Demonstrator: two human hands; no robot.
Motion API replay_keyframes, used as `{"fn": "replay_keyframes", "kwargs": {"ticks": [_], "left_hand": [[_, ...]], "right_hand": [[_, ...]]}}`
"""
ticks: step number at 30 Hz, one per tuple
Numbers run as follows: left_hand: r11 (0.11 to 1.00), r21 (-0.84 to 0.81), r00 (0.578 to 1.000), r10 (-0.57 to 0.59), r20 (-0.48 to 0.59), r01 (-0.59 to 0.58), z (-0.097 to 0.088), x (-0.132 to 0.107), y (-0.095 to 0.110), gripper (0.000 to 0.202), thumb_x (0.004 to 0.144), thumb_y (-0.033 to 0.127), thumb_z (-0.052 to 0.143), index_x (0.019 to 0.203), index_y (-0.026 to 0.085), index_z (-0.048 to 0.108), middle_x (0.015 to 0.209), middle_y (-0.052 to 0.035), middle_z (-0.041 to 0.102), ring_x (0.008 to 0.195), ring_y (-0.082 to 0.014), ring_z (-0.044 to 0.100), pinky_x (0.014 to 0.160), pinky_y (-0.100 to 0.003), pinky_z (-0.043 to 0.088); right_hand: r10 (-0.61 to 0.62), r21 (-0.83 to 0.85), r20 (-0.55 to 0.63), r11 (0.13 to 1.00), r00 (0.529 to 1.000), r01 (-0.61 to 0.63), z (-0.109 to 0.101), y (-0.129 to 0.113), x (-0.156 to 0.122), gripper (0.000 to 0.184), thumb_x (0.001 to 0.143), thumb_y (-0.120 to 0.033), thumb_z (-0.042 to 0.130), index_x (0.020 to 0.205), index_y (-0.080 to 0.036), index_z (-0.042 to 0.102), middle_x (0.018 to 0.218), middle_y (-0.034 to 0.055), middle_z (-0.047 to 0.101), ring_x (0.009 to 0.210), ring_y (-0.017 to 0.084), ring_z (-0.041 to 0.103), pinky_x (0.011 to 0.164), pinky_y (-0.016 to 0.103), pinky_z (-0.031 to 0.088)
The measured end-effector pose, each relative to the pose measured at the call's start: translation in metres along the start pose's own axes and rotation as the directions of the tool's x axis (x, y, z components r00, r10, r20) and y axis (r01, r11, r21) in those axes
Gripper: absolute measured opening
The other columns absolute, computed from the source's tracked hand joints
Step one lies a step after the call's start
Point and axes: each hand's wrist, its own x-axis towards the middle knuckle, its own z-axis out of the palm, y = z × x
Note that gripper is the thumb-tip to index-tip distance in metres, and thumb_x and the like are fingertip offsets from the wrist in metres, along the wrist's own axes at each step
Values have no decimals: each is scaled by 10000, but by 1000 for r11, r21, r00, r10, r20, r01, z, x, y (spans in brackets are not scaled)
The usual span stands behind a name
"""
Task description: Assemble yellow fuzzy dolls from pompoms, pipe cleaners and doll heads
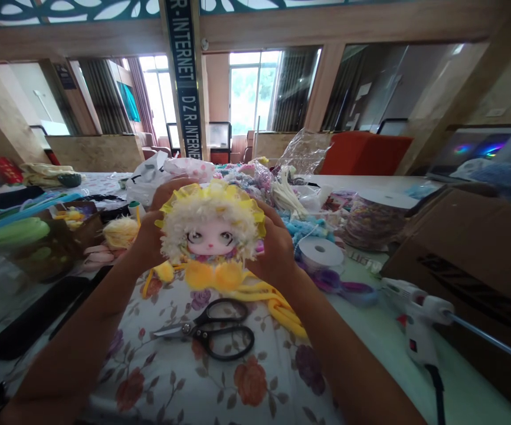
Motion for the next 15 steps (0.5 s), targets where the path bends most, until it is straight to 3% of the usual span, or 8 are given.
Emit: {"fn": "replay_keyframes", "kwargs": {"ticks": [3,8,15], "left_hand": [[998,-60,1000,23,4,-23,2,0,-5,525,781,500,614,1244,264,534,1306,-96,520,1293,-291,397,1059,-524,353],[993,-116,1000,-16,18,18,4,-2,-10,556,726,523,664,1215,281,560,1305,-91,526,1292,-288,404,1065,-499,365],[994,-105,999,-40,34,43,6,-4,-15,578,709,518,684,1214,264,562,1302,-100,530,1299,-306,391,1060,-519,356]], "right_hand": [[-128,-93,-46,988,991,123,1,-4,4,415,774,-283,596,1173,-219,502,1083,115,634,1106,312,581,867,439,542],[-82,-115,-27,990,996,78,3,-5,4,450,799,-382,586,1201,-218,466,1102,126,626,1069,319,602,835,445,549],[-39,-116,-7,993,999,38,3,-5,4,460,807,-400,594,1207,-218,459,1064,132,639,1021,320,624,784,429,561]]}}
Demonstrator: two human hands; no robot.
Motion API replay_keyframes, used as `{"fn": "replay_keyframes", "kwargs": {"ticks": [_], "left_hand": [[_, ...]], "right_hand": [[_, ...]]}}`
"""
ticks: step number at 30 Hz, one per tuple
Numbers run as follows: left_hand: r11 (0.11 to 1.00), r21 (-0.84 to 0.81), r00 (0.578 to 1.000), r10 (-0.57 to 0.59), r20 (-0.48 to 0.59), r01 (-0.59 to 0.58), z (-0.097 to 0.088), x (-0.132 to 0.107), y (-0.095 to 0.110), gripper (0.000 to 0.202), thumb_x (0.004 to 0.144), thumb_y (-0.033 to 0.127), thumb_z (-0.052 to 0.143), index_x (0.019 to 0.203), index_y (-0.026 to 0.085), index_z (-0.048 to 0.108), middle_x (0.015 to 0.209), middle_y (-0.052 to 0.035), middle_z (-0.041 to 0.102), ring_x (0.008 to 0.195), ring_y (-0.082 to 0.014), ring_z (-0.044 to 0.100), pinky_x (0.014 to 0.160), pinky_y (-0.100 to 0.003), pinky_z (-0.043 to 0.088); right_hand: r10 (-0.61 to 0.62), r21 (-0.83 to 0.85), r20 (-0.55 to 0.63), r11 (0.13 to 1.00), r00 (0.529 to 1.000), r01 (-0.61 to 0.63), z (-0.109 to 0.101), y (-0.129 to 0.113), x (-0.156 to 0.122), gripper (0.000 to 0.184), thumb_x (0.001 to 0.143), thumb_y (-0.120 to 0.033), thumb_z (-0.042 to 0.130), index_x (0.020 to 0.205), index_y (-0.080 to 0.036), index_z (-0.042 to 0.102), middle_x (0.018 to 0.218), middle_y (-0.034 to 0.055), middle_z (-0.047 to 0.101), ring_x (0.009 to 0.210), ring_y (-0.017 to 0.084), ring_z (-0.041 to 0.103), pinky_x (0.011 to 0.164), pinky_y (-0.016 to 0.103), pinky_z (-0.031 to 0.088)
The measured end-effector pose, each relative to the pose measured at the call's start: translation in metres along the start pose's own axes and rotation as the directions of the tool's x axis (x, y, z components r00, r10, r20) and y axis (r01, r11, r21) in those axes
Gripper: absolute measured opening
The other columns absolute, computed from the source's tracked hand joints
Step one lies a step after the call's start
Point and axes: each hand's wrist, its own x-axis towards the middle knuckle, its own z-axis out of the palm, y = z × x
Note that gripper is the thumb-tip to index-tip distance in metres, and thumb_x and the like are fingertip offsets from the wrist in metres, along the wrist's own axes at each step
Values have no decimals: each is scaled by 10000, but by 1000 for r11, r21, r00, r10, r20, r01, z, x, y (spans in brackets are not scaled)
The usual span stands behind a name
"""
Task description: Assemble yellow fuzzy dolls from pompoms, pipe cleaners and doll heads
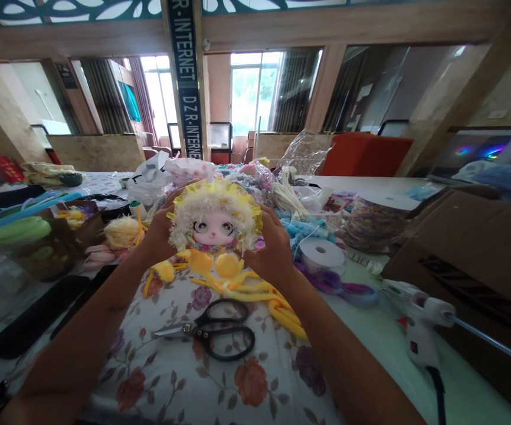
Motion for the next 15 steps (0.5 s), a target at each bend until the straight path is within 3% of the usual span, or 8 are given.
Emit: {"fn": "replay_keyframes", "kwargs": {"ticks": [6,15], "left_hand": [[1000,-9,1000,-1,-2,1,0,0,1,603,683,505,713,1213,256,566,1301,-111,528,1301,-299,384,1070,-512,338],[996,-29,997,-80,20,81,3,-3,-2,588,626,541,734,1122,245,626,1249,-107,558,1272,-320,408,1022,-530,384]], "right_hand": [[63,22,2,998,998,-63,0,0,-2,400,795,-382,601,1153,-236,497,1085,110,644,1028,312,624,785,430,554],[157,34,21,987,987,-157,4,5,-7,528,733,-516,669,1144,-214,529,1055,114,653,926,292,652,652,374,566]]}}
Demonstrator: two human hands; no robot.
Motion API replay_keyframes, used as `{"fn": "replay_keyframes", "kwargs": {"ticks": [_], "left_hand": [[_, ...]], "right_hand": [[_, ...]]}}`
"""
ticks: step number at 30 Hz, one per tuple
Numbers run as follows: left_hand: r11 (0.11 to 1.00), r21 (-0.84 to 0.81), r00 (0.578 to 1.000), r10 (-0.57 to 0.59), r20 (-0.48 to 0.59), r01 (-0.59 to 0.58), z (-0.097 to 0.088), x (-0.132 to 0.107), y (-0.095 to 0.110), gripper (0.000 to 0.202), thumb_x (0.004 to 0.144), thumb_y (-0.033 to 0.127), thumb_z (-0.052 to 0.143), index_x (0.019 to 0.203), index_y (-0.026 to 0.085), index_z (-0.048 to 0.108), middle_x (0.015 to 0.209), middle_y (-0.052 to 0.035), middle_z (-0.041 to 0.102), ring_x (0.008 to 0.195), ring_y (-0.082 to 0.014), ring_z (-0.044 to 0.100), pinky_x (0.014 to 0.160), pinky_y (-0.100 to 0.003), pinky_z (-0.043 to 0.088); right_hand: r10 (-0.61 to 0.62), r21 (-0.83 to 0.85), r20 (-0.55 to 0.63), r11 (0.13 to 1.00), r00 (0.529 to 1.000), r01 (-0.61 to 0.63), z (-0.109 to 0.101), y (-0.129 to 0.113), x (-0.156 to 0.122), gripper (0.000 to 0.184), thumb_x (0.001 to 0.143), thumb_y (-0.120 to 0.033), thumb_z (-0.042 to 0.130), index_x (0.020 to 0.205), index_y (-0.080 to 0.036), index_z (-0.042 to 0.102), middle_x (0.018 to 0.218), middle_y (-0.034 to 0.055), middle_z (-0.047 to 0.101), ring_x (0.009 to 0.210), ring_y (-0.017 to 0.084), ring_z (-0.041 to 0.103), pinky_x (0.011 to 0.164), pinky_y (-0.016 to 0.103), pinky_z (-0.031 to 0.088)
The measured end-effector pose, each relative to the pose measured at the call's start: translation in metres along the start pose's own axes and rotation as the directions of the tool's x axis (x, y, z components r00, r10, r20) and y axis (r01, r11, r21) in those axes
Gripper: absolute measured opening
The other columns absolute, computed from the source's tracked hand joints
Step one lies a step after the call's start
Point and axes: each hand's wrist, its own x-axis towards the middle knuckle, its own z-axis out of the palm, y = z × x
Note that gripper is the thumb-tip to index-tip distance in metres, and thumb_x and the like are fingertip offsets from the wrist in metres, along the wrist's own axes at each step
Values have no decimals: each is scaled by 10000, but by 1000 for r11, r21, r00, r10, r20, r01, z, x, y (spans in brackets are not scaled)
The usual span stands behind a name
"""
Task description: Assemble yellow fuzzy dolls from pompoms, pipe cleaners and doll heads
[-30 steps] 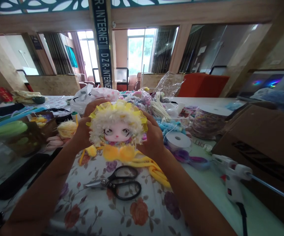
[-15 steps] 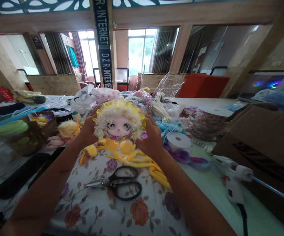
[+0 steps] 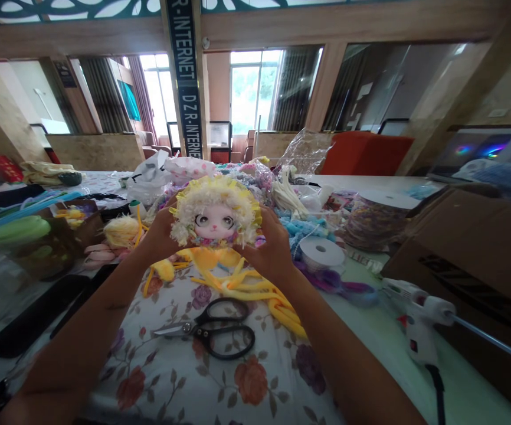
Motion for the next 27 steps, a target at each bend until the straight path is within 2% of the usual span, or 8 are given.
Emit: {"fn": "replay_keyframes", "kwargs": {"ticks": [5,8,13,18,24,27], "left_hand": [[999,21,1000,28,-3,-28,-1,1,3,539,647,540,721,1089,242,634,1255,-113,553,1251,-309,429,1044,-512,356],[998,34,999,43,-7,-43,-3,3,6,552,676,525,707,1140,242,607,1255,-117,551,1235,-300,441,1032,-497,368],[994,51,995,96,-40,-94,-4,5,9,590,698,517,693,1203,243,564,1266,-116,543,1214,-284,461,1008,-479,390],[995,55,995,89,-45,-86,-3,4,8,608,704,534,680,1237,278,540,1279,-100,536,1219,-281,460,1016,-473,388],[993,62,994,100,-51,-97,-2,4,9,616,709,570,654,1244,288,536,1286,-95,530,1222,-286,458,1023,-486,386],[996,59,998,62,-32,-60,-3,3,8,598,696,567,668,1216,293,560,1275,-89,541,1229,-294,451,1013,-492,398]], "right_hand": [[-16,62,6,998,1000,15,-2,-4,3,457,754,-504,651,1091,-213,548,1024,109,654,937,293,646,686,382,561],[-31,55,-17,998,999,32,-4,-6,5,430,747,-459,674,1081,-223,542,1029,105,654,940,288,648,694,373,562],[-78,20,-29,997,997,78,-7,-8,8,419,767,-482,639,1094,-241,536,1046,100,659,937,291,654,756,406,558],[-33,11,-12,999,999,33,-8,-8,7,438,744,-455,668,1109,-254,535,1077,98,656,946,302,653,768,421,556],[-65,-18,-21,998,998,64,-8,-6,6,426,754,-417,638,1127,-244,529,1134,109,635,989,309,639,788,425,548],[-26,-1,5,1000,1000,26,-7,-6,6,403,754,-450,629,1088,-240,549,1075,105,656,962,305,644,758,421,554]]}}
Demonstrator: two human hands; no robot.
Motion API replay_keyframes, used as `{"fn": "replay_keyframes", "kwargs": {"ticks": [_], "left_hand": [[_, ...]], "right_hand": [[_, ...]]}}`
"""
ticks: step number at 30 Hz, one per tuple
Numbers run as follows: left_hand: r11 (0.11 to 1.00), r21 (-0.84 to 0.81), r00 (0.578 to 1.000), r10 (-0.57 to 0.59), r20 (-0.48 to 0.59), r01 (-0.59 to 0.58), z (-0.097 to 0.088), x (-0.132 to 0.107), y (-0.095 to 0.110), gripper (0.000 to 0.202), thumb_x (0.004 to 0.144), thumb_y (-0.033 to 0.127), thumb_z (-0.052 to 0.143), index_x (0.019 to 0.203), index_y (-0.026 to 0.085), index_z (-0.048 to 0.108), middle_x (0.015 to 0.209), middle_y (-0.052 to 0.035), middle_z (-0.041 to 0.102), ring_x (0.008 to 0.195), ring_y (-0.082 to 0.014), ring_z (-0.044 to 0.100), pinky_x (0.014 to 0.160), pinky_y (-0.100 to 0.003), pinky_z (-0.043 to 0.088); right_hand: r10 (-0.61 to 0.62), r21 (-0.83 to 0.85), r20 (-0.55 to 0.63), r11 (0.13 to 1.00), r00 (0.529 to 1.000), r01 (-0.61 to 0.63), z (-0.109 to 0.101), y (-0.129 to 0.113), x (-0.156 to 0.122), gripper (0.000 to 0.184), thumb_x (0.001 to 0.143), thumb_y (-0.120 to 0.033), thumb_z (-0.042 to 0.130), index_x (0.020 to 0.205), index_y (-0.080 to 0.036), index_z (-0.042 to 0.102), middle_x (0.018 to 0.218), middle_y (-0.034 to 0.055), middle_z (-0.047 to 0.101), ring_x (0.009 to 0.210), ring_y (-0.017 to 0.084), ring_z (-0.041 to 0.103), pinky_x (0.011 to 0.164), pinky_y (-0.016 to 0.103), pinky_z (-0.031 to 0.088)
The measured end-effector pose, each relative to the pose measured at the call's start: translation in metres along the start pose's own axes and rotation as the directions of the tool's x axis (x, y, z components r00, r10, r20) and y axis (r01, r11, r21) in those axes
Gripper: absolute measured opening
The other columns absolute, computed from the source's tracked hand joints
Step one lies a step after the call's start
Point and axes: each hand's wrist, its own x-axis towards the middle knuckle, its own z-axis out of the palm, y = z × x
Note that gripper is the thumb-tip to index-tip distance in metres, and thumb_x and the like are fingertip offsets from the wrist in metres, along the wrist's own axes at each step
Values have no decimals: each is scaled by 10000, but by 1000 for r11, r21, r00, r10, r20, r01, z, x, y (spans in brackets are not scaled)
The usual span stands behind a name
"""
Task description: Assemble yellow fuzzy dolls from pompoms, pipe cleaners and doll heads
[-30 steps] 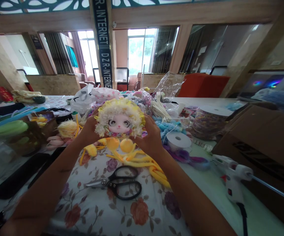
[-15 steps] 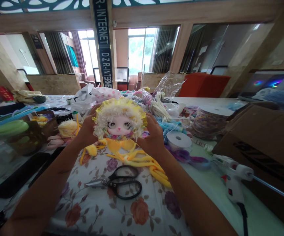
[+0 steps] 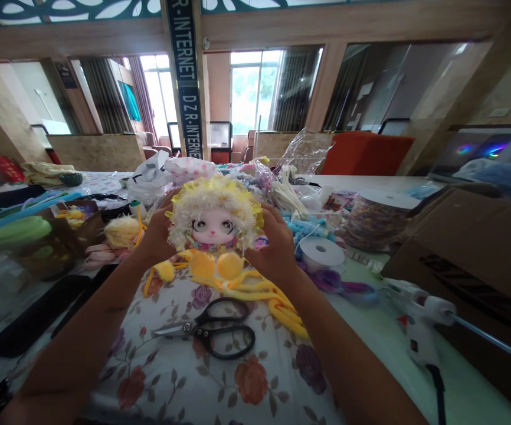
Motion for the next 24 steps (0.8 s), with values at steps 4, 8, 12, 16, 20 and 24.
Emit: {"fn": "replay_keyframes", "kwargs": {"ticks": [4,8,12,16,20,24], "left_hand": [[998,-18,998,-53,30,53,1,-3,-4,603,624,552,732,1127,239,617,1238,-115,558,1217,-312,464,1000,-498,404],[996,-14,996,-82,25,83,4,-6,-7,606,588,544,756,1083,216,634,1219,-120,565,1177,-302,502,1005,-481,404],[997,-37,998,-68,19,69,4,-5,-7,607,587,540,759,1083,213,633,1219,-124,565,1164,-295,512,992,-466,421],[997,-44,998,-62,9,62,4,-5,-7,611,593,532,759,1108,233,622,1214,-118,566,1146,-291,523,972,-474,440],[996,-61,998,-66,17,67,4,-5,-6,666,597,530,759,1177,255,585,1232,-121,550,1178,-303,498,975,-510,434],[995,-85,999,-52,16,53,2,-4,-5,644,625,522,746,1203,298,570,1221,-107,566,1205,-311,484,977,-522,436]], "right_hand": [[71,60,34,996,997,-73,3,2,-1,447,713,-495,683,1055,-228,575,969,90,673,882,290,656,674,387,563],[134,95,51,986,990,-138,5,4,-3,491,673,-464,740,1069,-222,579,968,77,669,881,282,651,704,387,559],[123,127,39,984,992,-127,6,5,-3,473,677,-451,737,1068,-229,589,976,70,670,884,279,648,707,383,558],[114,107,35,987,993,-118,5,5,-3,483,672,-426,743,1085,-233,585,981,68,671,887,283,648,702,384,557],[94,89,61,991,994,-99,3,5,-2,486,687,-486,714,1080,-232,583,1011,84,667,919,298,644,720,404,556],[59,75,59,995,997,-63,2,5,-1,506,700,-500,700,1107,-231,565,1092,109,650,966,303,637,726,402,557]]}}
